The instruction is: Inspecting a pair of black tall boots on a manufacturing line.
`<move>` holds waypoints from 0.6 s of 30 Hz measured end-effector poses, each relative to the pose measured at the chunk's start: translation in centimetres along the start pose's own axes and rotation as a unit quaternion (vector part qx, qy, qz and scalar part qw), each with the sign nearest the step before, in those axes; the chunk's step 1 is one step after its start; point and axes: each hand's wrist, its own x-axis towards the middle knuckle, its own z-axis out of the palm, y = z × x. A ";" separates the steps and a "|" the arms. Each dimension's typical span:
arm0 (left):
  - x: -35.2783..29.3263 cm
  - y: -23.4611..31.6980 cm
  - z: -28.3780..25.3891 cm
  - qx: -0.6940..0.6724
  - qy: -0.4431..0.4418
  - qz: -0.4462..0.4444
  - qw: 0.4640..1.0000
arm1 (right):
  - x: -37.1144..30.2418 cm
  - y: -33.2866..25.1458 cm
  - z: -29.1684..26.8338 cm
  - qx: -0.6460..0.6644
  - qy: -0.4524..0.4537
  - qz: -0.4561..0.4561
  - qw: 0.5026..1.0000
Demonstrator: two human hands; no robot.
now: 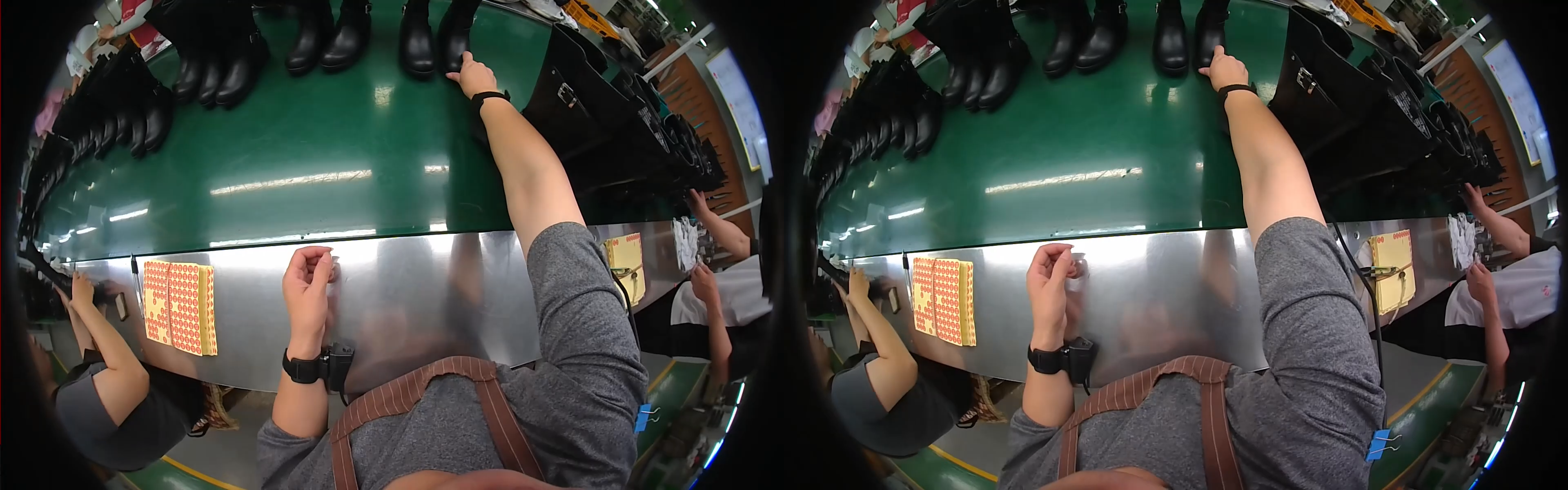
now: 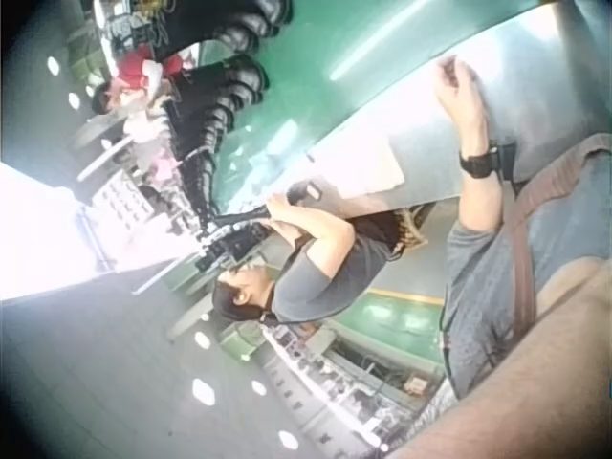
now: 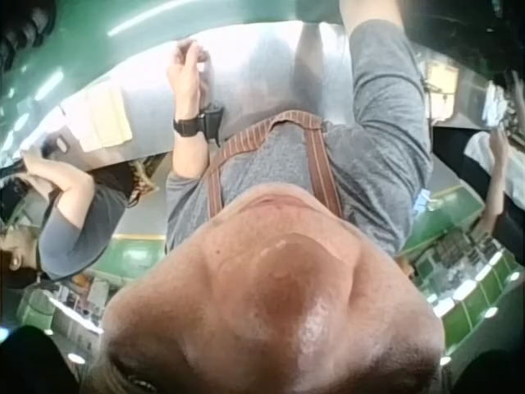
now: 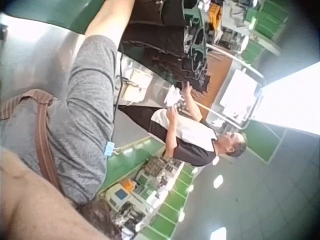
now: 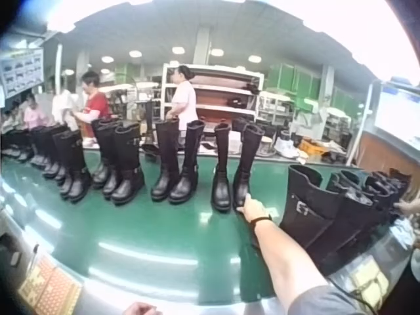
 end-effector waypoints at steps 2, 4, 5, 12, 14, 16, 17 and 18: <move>0.0 -0.2 0.1 -0.002 0.007 0.000 1.000 | 0.0 -0.4 0.2 -0.010 0.020 -0.031 0.999; -0.1 -0.1 0.1 0.013 0.013 0.000 1.000 | 0.0 -0.4 0.3 -0.006 0.019 -0.029 0.999; -0.2 -0.2 0.1 0.013 0.013 0.000 1.000 | 0.0 -0.4 0.4 -0.002 0.018 -0.027 0.999; 0.4 -0.5 -0.1 0.052 -0.016 0.008 0.998 | 1.2 1.4 0.8 0.160 -0.011 0.198 0.967; 0.1 -0.7 -0.5 0.055 -0.007 0.002 0.998 | -0.7 -2.6 -0.2 0.123 -0.038 0.197 0.972; 0.0 -0.7 -0.3 0.044 -0.005 0.010 0.999 | -2.0 -4.9 -0.3 0.073 -0.054 0.179 0.980; -0.1 -0.6 -0.1 0.044 -0.008 0.011 0.999 | -2.8 -5.4 0.5 0.060 -0.007 0.163 0.985; -0.3 -0.4 -0.1 0.047 -0.007 0.009 0.999 | -3.2 -5.8 1.5 0.063 0.017 0.159 0.985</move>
